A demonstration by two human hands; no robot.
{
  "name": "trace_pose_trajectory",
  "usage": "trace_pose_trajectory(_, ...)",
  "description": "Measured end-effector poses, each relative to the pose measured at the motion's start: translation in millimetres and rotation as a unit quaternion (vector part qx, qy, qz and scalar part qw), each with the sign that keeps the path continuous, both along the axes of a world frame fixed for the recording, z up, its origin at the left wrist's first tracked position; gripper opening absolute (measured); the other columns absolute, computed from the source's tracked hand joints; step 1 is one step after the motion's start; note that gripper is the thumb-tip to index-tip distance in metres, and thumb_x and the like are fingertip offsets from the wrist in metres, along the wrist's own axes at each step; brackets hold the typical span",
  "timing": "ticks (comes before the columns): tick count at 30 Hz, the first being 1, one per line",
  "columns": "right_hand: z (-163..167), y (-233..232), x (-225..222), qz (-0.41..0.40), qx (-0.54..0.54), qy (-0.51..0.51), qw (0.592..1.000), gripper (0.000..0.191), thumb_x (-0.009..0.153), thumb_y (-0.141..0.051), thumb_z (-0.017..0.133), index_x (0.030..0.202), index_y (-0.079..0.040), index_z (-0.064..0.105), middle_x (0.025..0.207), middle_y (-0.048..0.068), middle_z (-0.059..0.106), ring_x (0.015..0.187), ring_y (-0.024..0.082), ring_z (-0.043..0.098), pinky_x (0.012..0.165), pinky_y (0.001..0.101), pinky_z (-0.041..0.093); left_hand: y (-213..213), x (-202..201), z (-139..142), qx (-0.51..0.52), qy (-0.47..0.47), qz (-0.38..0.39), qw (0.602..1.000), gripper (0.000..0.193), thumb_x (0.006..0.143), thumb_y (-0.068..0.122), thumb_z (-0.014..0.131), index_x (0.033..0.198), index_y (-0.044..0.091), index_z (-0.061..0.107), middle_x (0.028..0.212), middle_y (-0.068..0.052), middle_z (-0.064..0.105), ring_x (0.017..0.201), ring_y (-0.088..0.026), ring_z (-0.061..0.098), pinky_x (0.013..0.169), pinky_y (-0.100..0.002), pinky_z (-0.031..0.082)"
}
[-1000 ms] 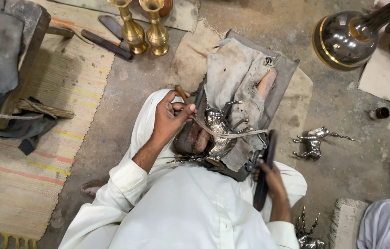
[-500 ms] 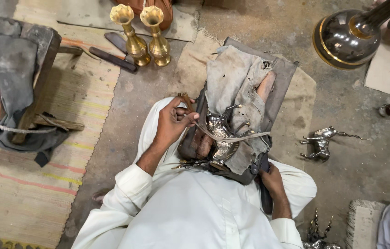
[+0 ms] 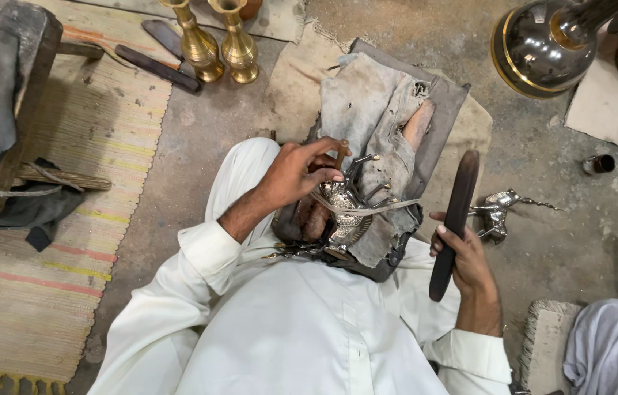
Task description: The person sits cross-legged on the floor with a leather work cushion on their lap and hammers a small silver animal figurine using a wooden mallet and a punch, repositioning the figurine between strikes. They set the finished piece aside and pick up another figurine to continue hammering.
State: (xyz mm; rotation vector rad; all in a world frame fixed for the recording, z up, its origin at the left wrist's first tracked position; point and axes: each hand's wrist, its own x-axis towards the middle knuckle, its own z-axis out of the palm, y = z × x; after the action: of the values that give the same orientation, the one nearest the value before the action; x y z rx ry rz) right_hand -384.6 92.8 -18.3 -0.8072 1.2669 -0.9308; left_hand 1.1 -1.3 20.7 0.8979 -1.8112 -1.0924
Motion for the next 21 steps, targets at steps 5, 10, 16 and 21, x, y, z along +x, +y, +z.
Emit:
trace_pose_trajectory(5, 36.1, -29.6, 15.1, 0.080, -0.060, 0.175, 0.979, 0.034, 0.084, -0.008, 0.075, 0.116, -0.001, 0.065, 0.086, 0.002, 0.071, 0.082, 0.012, 0.069, 0.079, 0.0285, 0.054, -2.4, 0.9, 4.3, -0.027, -0.053, -0.006, 0.998, 0.044, 0.091, 0.012, 0.078, 0.130, 0.005, 0.059, 0.108, -0.013, 0.079, 0.100, -0.026, 0.078, 0.082, -0.036, 0.063)
trace_pose_trajectory(10, 65.2, -58.2, 55.7, 0.064, -0.164, 0.463, 0.868, 0.029, 0.089, -0.022, 0.083, 0.105, -0.002, 0.069, 0.081, 0.006, 0.066, 0.073, 0.015, 0.062, 0.068, 0.0331, 0.050, -4.8, -1.1, 3.1, -0.070, -0.084, 0.004, 0.994, 0.042, 0.091, 0.013, 0.080, 0.128, 0.008, 0.061, 0.096, -0.013, 0.079, 0.090, -0.030, 0.078, 0.074, -0.039, 0.061)
trace_pose_trajectory(16, 108.2, -80.7, 81.6, 0.082, -0.401, 0.559, 0.721, 0.023, 0.090, -0.014, 0.081, 0.109, -0.008, 0.071, 0.093, 0.005, 0.073, 0.084, 0.019, 0.069, 0.077, 0.0350, 0.054, -6.5, -4.1, 0.8, -0.092, -0.096, 0.010, 0.991, 0.043, 0.090, 0.015, 0.079, 0.128, 0.008, 0.061, 0.089, -0.011, 0.079, 0.084, -0.031, 0.077, 0.071, -0.040, 0.060)
trace_pose_trajectory(21, 132.7, -95.0, 85.5, 0.163, -0.387, 0.663, 0.619, 0.020, 0.084, -0.009, 0.080, 0.101, -0.007, 0.070, 0.089, 0.012, 0.072, 0.083, 0.030, 0.071, 0.079, 0.0413, 0.053, -7.6, -5.0, 0.6, -0.087, -0.107, 0.000, 0.990, 0.037, 0.092, 0.017, 0.080, 0.123, 0.009, 0.062, 0.087, -0.009, 0.078, 0.083, -0.030, 0.077, 0.071, -0.040, 0.059)
